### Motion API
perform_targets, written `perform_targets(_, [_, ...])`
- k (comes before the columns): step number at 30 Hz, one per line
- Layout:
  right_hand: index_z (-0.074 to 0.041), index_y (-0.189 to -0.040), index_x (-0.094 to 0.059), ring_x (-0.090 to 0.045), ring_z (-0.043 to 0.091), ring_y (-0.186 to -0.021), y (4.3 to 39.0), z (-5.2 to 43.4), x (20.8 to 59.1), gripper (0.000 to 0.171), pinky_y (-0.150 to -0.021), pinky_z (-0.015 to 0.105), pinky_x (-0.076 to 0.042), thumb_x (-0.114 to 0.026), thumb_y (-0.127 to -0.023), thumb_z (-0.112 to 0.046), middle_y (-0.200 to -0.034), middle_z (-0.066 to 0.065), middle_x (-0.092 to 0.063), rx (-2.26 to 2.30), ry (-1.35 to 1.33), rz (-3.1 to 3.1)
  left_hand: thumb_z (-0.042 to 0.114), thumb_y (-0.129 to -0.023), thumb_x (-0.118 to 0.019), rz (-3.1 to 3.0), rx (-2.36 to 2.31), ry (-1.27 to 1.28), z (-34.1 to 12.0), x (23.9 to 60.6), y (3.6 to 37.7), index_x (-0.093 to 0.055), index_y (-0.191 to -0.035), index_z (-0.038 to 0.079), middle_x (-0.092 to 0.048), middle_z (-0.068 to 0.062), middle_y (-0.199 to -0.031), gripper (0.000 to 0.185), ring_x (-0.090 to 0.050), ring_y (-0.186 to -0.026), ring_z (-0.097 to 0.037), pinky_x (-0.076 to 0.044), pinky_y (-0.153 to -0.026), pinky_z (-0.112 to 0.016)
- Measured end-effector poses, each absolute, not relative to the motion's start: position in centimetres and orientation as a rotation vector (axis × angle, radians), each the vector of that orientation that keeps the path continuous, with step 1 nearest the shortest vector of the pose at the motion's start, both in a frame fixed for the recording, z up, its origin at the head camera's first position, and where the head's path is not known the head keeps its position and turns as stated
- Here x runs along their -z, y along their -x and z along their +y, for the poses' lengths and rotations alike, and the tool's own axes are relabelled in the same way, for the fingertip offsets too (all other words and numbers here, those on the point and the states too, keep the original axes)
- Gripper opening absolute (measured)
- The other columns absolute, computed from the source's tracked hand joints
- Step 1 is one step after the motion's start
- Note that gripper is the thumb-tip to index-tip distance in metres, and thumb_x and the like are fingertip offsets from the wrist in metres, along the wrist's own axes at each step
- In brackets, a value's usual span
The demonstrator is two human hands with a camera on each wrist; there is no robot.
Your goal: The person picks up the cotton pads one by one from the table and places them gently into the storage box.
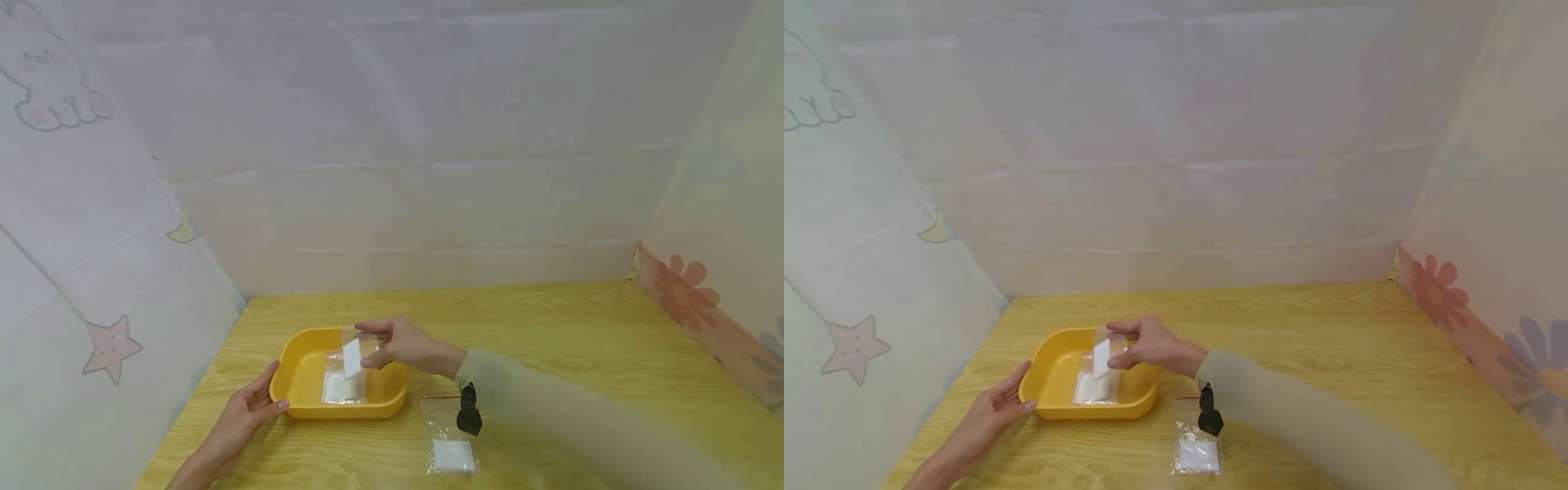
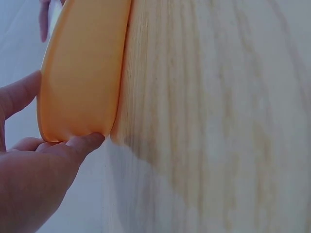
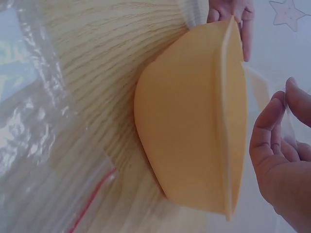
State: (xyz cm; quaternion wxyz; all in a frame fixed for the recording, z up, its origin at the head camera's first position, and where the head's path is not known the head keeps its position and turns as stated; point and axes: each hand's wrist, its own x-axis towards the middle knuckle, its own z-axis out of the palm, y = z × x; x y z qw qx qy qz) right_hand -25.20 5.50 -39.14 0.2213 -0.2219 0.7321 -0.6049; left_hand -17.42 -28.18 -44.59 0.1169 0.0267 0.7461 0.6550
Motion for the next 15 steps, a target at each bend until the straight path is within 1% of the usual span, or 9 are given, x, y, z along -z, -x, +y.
perform_targets(1, [-0.006,-0.155,-0.054,-0.067,0.012,-0.088,25.3,5.0,39.4,0.073,-0.082,0.036,-0.061,-0.083,-0.089,-0.001,-0.149,0.015,-0.059,1.664,0.599,2.029,0.007,-0.102,-0.07,2.185,-1.915,-0.077,-28.2,44.6,17.4,-0.013,-0.169,0.005,-0.009,-0.014,-0.174,0.088,-0.019,-0.155,-0.027,-0.045,-0.105,-0.018])
perform_targets(2, [-0.005,-0.155,-0.054,-0.066,0.013,-0.081,25.3,4.6,39.6,0.073,-0.08,0.036,-0.061,-0.084,-0.088,0.0,-0.148,0.014,-0.061,1.659,0.584,2.035,0.008,-0.102,-0.07,2.186,-1.912,-0.076,-28.2,44.6,17.4,-0.013,-0.169,0.005,-0.009,-0.014,-0.174,0.088,-0.019,-0.155,-0.027,-0.045,-0.105,-0.019])
perform_targets(3, [-0.005,-0.154,-0.055,-0.065,0.013,-0.078,25.4,4.2,39.7,0.074,-0.079,0.036,-0.061,-0.084,-0.087,0.0,-0.147,0.014,-0.062,1.652,0.567,2.044,0.008,-0.102,-0.07,2.185,-1.913,-0.068,-28.2,44.6,17.5,-0.014,-0.169,0.006,-0.009,-0.013,-0.174,0.088,-0.02,-0.155,-0.026,-0.045,-0.104,-0.019])
perform_targets(5, [-0.003,-0.153,-0.055,-0.067,0.012,-0.083,25.4,3.4,40.1,0.073,-0.076,0.033,-0.061,-0.084,-0.086,0.003,-0.145,0.015,-0.063,1.661,0.539,2.043,0.008,-0.102,-0.07,2.183,-1.909,-0.07,-28.2,44.5,17.5,-0.014,-0.169,0.006,-0.009,-0.013,-0.174,0.088,-0.019,-0.155,-0.026,-0.045,-0.105,-0.019])
perform_targets(9, [0.0,-0.15,-0.058,-0.073,0.015,-0.084,25.0,2.1,40.5,0.071,-0.073,0.031,-0.063,-0.085,-0.084,0.007,-0.141,0.015,-0.066,1.678,0.467,2.04,0.009,-0.102,-0.071,2.183,-1.906,-0.069,-28.3,44.5,17.6,-0.014,-0.169,0.006,-0.009,-0.012,-0.174,0.088,-0.02,-0.155,-0.025,-0.044,-0.105,-0.019])
perform_targets(15, [0.004,-0.147,-0.059,-0.068,0.014,-0.067,24.3,0.7,41.2,0.071,-0.068,0.031,-0.063,-0.086,-0.081,0.01,-0.139,0.018,-0.066,1.669,0.404,2.042,0.009,-0.102,-0.07,2.166,-1.917,-0.064,-28.3,44.5,17.4,-0.013,-0.169,0.007,-0.01,-0.014,-0.173,0.089,-0.022,-0.154,-0.028,-0.045,-0.106,-0.021])
